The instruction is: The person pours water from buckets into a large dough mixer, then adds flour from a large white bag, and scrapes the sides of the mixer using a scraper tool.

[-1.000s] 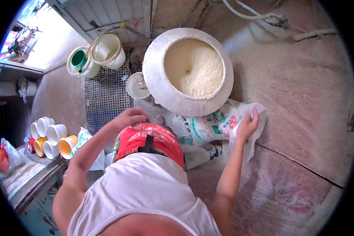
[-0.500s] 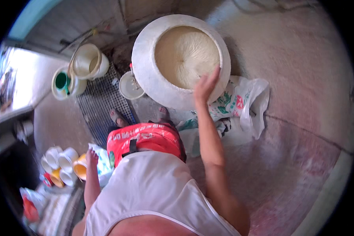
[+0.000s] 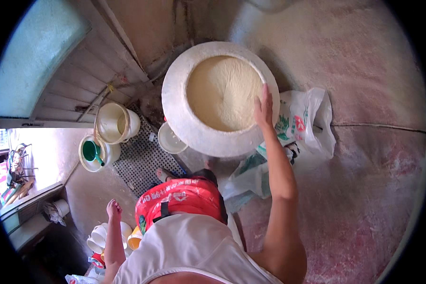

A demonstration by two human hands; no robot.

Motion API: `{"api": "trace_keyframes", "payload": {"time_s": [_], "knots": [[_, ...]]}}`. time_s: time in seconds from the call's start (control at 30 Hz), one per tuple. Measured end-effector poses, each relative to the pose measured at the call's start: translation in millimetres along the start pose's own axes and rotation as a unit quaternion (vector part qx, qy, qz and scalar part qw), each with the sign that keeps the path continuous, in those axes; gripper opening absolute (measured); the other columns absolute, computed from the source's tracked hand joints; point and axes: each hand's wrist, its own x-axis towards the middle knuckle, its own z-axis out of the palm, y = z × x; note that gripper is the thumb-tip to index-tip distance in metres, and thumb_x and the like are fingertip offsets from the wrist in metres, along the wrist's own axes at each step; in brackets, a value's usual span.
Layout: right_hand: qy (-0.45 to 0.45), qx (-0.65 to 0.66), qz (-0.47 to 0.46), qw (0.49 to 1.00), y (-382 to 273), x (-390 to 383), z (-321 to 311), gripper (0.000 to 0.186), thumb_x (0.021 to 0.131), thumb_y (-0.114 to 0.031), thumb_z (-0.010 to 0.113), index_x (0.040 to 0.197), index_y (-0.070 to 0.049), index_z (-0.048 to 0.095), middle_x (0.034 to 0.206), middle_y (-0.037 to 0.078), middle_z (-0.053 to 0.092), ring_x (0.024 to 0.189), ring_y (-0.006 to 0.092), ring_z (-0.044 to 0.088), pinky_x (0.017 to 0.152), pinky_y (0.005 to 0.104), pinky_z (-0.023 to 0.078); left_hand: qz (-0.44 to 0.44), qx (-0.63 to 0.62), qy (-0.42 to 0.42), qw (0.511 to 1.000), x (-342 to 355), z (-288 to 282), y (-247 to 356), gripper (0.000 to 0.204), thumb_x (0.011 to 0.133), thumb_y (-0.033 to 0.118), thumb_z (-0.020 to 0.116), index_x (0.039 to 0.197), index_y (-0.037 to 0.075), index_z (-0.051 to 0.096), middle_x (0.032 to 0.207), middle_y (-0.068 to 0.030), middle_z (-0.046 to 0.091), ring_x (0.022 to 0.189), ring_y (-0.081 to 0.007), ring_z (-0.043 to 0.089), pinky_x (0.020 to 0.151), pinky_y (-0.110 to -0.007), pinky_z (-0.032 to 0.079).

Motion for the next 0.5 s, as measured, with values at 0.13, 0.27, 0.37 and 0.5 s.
{"api": "trace_keyframes", "payload": {"time_s": [0.13, 0.27, 0.37, 0.5], "knots": [[0.082, 0.129, 0.054, 0.987, 28.6, 55.0, -15.7, 0.063, 0.095, -0.022, 0.045, 0.146, 0.003, 0.017, 0.15, 0.023, 0.025, 0.14, 0.033, 0.024, 0.115, 0.0384, 0.018, 0.005, 0.011, 0.002, 1.0, -11.6, 39.9, -4.2, 0.032, 0.09, 0.014, 0.053, 0.12, 0.005, 0.05, 0.065, -0.0002, 0.048, 0.045, -0.0082, 0.043, 0.036, -0.021, 0.033], [-0.095, 0.051, -0.094, 0.99, 40.2, 79.7, -7.2, 0.058, 0.096, -0.02, 0.044, 0.145, 0.003, 0.023, 0.149, 0.022, 0.027, 0.139, 0.0331, 0.025, 0.114, 0.0369, 0.019, 0.016, 0.028, -0.004, 0.999, -35.4, 95.4, -11.7, 0.032, 0.089, 0.014, 0.054, 0.12, 0.005, 0.05, 0.066, -0.0008, 0.05, 0.046, -0.0086, 0.044, 0.036, -0.021, 0.033], [-0.083, 0.238, -0.067, 0.965, 31.7, 109.6, -13.1, 0.056, 0.095, -0.018, 0.047, 0.144, -0.001, 0.028, 0.147, 0.021, 0.033, 0.138, 0.0308, 0.03, 0.113, 0.0374, 0.023, 0.011, 0.043, 0.002, 0.999, -62.1, 134.4, -23.3, 0.034, 0.089, 0.014, 0.054, 0.121, 0.005, 0.05, 0.068, -0.0013, 0.051, 0.048, -0.0092, 0.046, 0.039, -0.022, 0.036], [-0.113, 0.112, -0.12, 0.98, 38.7, 139.9, -6.8, 0.055, 0.094, -0.016, 0.048, 0.144, -0.003, 0.03, 0.146, 0.019, 0.035, 0.137, 0.0286, 0.032, 0.113, 0.0383, 0.024, 0.034, 0.055, -0.001, 0.998, -82.9, 163.3, -17.9, 0.035, 0.089, 0.016, 0.054, 0.122, 0.004, 0.05, 0.071, -0.0012, 0.051, 0.051, -0.0095, 0.047, 0.042, -0.023, 0.039]]}}
